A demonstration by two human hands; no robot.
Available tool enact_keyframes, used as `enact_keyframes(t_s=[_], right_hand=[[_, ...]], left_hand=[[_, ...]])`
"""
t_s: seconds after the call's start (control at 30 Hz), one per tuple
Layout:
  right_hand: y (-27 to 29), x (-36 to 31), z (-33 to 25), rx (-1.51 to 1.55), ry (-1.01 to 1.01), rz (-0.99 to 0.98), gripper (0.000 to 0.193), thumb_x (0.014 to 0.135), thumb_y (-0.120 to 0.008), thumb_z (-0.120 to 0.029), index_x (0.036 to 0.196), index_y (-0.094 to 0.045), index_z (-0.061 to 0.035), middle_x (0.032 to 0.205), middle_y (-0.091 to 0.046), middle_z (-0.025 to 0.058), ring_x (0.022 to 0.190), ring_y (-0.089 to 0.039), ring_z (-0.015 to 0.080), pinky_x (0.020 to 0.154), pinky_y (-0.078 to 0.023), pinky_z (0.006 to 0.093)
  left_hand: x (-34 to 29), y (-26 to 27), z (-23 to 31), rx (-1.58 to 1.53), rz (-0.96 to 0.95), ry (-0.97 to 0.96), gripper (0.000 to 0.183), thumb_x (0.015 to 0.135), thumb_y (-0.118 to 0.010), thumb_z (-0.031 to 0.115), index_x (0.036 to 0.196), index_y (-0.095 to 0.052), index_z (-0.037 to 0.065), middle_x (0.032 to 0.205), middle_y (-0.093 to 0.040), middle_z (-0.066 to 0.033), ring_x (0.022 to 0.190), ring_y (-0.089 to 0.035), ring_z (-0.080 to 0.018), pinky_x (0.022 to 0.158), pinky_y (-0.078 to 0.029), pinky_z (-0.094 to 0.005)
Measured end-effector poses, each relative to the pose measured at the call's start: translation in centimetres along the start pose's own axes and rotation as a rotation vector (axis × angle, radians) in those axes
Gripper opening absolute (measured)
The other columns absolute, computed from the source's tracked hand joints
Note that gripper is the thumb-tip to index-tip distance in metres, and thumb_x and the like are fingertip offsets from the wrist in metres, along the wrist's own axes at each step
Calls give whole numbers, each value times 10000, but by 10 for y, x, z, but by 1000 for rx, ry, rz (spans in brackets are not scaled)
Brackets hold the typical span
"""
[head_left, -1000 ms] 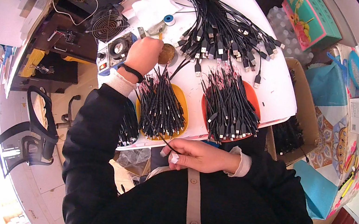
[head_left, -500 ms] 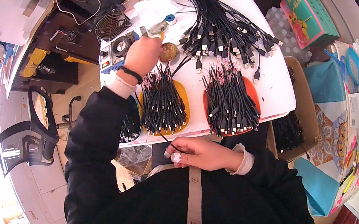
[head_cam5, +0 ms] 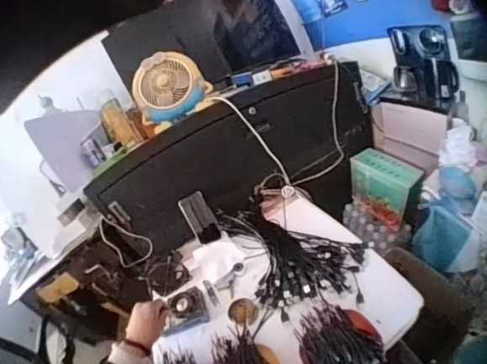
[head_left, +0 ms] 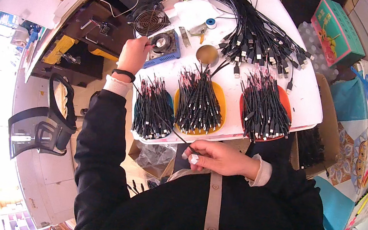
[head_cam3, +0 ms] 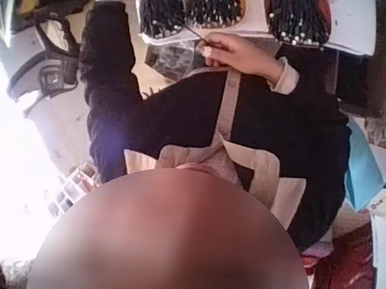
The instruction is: The person repeatedly picks up small black cables and white connectors, aligns them, and presses them together by hand. They place each assembled unit into a tray on the table. The process is repeated continuously throughout the clip.
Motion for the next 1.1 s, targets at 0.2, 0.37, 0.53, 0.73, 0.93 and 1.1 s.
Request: enact_keyframes(t_s=[0.2, 0.37, 0.53, 0.73, 0.93, 1.1], right_hand=[[-2, 10, 1, -54, 21, -21, 273, 983, -503, -248, 1114, -512, -9, 862, -586, 28, 778, -564, 77, 694, -482, 234], [2, 12, 3, -72, 26, -9, 257, 984, -496, -230, 1111, -511, -7, 852, -587, 30, 768, -566, 79, 691, -482, 237], [5, 14, 3, -71, 31, -12, 253, 985, -494, -231, 1100, -515, -7, 844, -588, 30, 754, -566, 78, 681, -482, 237], [7, 14, 6, -74, 9, -10, 268, 984, -499, -246, 1099, -517, -5, 844, -591, 29, 749, -567, 79, 676, -482, 236], [11, 3, 13, -95, -23, 29, 271, 981, -504, -249, 1090, -536, -2, 851, -599, 31, 755, -572, 83, 677, -486, 242], [19, -32, 25, -213, -67, 58, 243, 958, -532, -202, 1089, -560, 0, 857, -612, 36, 778, -587, 98, 687, -487, 267]], left_hand=[[9, -19, -14, 24, -41, 24, 121, 804, -656, 136, 798, -628, 18, 721, -630, -196, 722, -628, -381, 640, -496, -434], [16, -23, -8, 81, -30, -45, 112, 799, -657, 108, 808, -627, 1, 715, -630, -189, 719, -622, -383, 633, -491, -422], [23, -30, -7, 163, -79, -34, 108, 792, -664, 116, 792, -630, 13, 731, -632, -200, 730, -621, -391, 653, -492, -454], [26, -35, -4, 228, -106, -46, 116, 789, -669, 121, 777, -625, 15, 729, -633, -201, 738, -622, -394, 656, -494, -453], [9, 12, 14, -85, 19, 19, 111, 804, -657, 112, 812, -635, 4, 693, -639, -164, 674, -648, -293, 611, -497, -373], [-52, 68, 56, -807, 138, 163, 118, 877, -629, 52, 907, -626, -62, 742, -654, -51, 667, -597, -73, 595, -454, -200]])
Point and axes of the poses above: each hand's wrist, its own x-axis towards the middle knuckle, its own y-axis out of the back of the hand, z = x × y, the point moved 10 cm from there along x, towards the middle knuckle
